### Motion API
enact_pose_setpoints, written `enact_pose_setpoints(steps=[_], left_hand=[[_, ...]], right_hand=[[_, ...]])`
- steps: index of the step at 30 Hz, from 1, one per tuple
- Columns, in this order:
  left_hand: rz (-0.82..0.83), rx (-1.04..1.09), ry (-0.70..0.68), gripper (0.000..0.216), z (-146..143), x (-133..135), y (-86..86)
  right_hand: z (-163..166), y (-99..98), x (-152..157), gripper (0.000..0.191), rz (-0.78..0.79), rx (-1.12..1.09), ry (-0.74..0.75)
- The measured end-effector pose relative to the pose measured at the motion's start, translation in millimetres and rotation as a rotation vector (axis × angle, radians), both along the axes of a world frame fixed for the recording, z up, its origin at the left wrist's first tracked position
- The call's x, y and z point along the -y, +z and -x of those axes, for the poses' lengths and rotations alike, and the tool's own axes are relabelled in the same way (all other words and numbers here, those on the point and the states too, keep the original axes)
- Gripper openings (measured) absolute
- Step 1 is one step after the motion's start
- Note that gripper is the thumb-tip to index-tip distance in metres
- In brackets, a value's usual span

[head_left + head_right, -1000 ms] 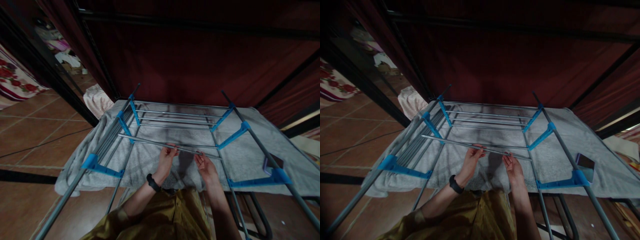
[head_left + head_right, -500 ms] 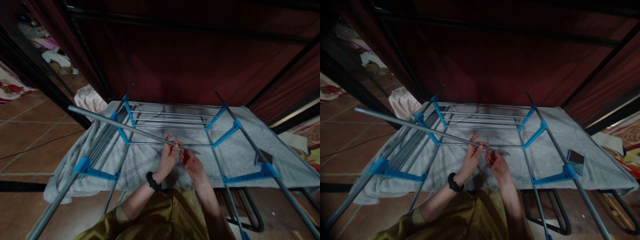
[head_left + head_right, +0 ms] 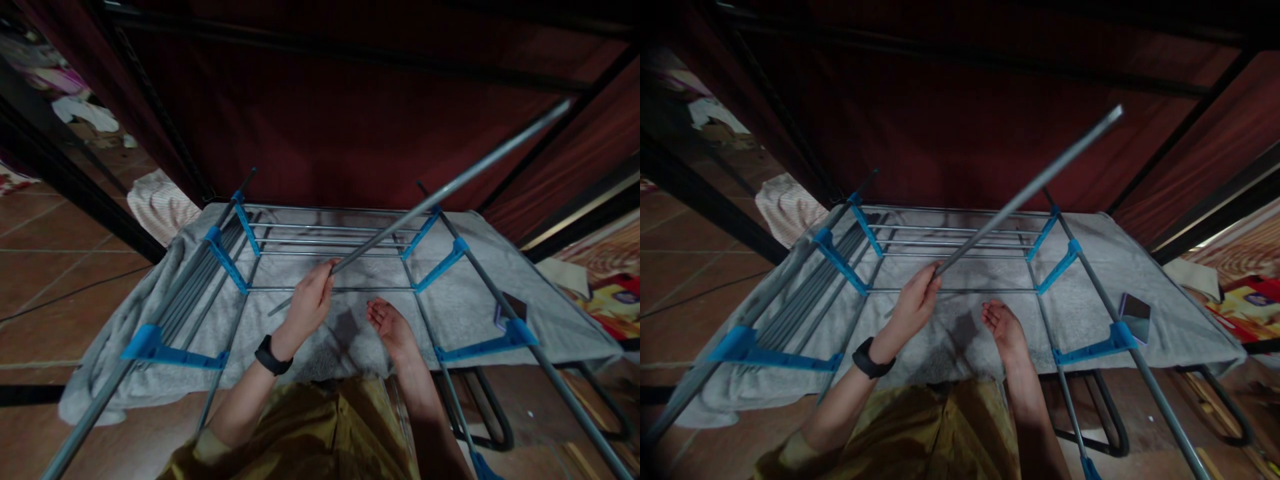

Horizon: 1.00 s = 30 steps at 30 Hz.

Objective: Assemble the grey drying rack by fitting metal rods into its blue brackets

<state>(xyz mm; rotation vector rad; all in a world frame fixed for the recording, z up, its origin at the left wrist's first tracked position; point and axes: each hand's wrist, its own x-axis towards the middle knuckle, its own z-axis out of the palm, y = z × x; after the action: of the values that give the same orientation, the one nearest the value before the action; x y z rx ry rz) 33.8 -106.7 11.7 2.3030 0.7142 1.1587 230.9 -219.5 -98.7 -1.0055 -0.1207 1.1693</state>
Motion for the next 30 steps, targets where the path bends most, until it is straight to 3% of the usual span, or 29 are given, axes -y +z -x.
enact_pose_setpoints(steps=[8,19,30], left_hand=[[-0.059,-0.318,0.064,0.037,15.1,0.5,-29.4],[-0.083,-0.620,0.100,0.050,26.9,-7.7,-85.0],[-0.026,-0.762,0.043,0.061,24.6,-3.7,-111.1]], right_hand=[[-6.3,0.5,3.3,0.021,-0.022,0.012,-0.061],[-12.1,-16.3,6.7,0.024,-0.003,0.046,-0.140],[-31.4,-26.0,10.2,0.021,0.003,0.003,-0.230]])
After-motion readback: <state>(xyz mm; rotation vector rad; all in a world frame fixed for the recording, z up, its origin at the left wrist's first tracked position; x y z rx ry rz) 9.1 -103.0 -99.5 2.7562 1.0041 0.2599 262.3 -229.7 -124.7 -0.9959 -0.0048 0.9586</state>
